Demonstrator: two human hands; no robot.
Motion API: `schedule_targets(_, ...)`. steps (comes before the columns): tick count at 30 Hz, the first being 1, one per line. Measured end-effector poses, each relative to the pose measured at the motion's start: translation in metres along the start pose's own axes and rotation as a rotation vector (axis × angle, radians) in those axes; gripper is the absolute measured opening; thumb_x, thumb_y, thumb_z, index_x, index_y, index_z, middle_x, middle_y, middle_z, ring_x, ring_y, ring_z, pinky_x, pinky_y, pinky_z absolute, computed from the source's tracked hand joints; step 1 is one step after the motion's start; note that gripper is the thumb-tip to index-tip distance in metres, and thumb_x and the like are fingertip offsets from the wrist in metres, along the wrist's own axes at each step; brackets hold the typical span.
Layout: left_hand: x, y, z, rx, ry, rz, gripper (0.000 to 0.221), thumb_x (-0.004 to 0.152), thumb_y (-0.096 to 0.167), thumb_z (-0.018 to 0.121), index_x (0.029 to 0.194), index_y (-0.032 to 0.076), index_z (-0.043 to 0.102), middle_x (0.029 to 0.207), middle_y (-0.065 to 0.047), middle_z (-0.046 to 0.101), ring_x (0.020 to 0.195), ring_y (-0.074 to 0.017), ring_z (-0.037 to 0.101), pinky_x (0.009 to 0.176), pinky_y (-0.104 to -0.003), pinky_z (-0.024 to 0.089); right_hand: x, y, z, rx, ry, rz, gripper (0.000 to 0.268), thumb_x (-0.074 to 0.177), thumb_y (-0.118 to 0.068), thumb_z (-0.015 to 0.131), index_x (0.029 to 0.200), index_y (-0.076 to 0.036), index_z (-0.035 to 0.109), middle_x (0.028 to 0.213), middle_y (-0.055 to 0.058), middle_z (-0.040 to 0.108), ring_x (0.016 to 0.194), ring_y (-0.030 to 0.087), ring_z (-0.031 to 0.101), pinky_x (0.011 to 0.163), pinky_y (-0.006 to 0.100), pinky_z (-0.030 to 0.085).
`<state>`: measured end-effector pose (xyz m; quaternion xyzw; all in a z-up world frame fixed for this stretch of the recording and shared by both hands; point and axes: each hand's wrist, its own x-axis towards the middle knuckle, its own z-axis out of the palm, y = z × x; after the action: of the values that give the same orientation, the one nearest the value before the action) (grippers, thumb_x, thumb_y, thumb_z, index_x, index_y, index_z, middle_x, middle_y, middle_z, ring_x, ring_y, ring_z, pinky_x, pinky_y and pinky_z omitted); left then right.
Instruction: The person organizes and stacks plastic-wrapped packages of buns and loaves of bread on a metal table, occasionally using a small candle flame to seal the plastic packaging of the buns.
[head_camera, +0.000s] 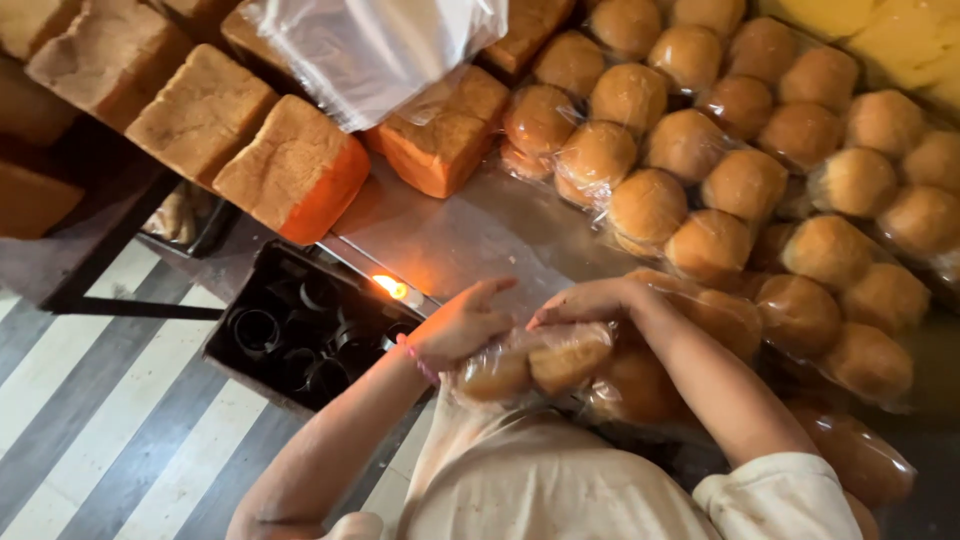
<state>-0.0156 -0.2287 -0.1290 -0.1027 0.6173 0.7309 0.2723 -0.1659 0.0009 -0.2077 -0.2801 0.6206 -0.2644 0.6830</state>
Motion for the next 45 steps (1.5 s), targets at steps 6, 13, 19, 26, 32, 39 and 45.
schedule_targets(6,0.052,0.029,-0.009,0.414,0.005,-0.021,0.059,0.090,0.015,0.061,0.147,0.010,0.050,0.081,-0.008,0.067,0.065,-0.0149,0.060,0.056,-0.031,0.049,-0.014,0.014,-0.009,0.118,0.249,0.168,0.065,0.094,-0.061,0.053,0.137,-0.013,0.065,0.136,0.003,0.068,0.122,0.016,0.058,0.105,0.034,0.046)
schedule_targets(13,0.132,0.023,-0.016,0.932,0.178,-0.043,0.043,0.094,0.034,0.061,0.127,0.007,0.066,0.094,-0.014,0.073,0.085,-0.0290,0.074,0.076,-0.044,0.058,-0.045,0.035,-0.028,0.785,0.498,-0.623,0.068,0.104,-0.061,0.041,0.135,-0.005,0.065,0.120,0.012,0.073,0.116,0.022,0.068,0.103,0.041,0.052)
schedule_targets(19,0.124,-0.023,0.043,1.401,0.480,0.257,0.058,0.091,0.052,0.063,0.132,0.011,0.062,0.140,-0.016,0.057,0.130,-0.0387,0.053,0.103,-0.061,0.042,-0.086,-0.015,0.041,-0.736,1.057,-0.102,0.046,0.091,-0.039,0.068,0.127,-0.010,0.067,0.119,0.014,0.071,0.114,0.034,0.064,0.098,0.046,0.049)
schedule_targets(26,0.054,-0.065,0.079,1.394,0.642,0.517,0.070,0.085,0.060,0.063,0.149,0.035,0.053,0.161,-0.010,0.042,0.151,-0.0359,0.034,0.112,-0.082,0.015,-0.079,0.029,0.112,-1.005,1.136,-0.217,0.038,0.085,-0.036,0.071,0.115,-0.013,0.071,0.118,0.006,0.073,0.131,0.028,0.056,0.120,0.058,0.028)
schedule_targets(32,0.050,-0.046,0.078,1.324,0.579,0.401,0.074,0.080,0.062,0.066,0.146,0.034,0.049,0.159,-0.010,0.039,0.149,-0.0377,0.030,0.107,-0.084,0.012,-0.076,0.029,0.121,-1.036,1.205,-0.175,0.035,0.087,-0.033,0.068,0.116,-0.014,0.072,0.120,0.003,0.072,0.130,0.027,0.057,0.121,0.060,0.025)
schedule_targets(39,0.015,-0.103,0.081,1.356,0.744,0.491,0.072,0.082,0.057,0.070,0.144,0.023,0.059,0.157,-0.006,0.048,0.149,-0.0323,0.038,0.117,-0.074,0.022,-0.038,0.023,0.103,-0.872,1.134,-0.376,0.040,0.102,-0.027,0.054,0.137,-0.009,0.060,0.147,0.017,0.057,0.140,0.038,0.049,0.119,0.060,0.035)
schedule_targets(45,-0.012,-0.130,0.067,1.251,0.801,0.644,0.069,0.080,0.063,0.071,0.132,0.019,0.066,0.152,-0.008,0.054,0.146,-0.0329,0.043,0.115,-0.074,0.027,0.026,0.017,0.086,-1.034,1.044,-0.222,0.062,0.098,-0.044,0.055,0.150,-0.011,0.049,0.160,0.022,0.036,0.146,0.057,0.023,0.113,0.068,0.023)
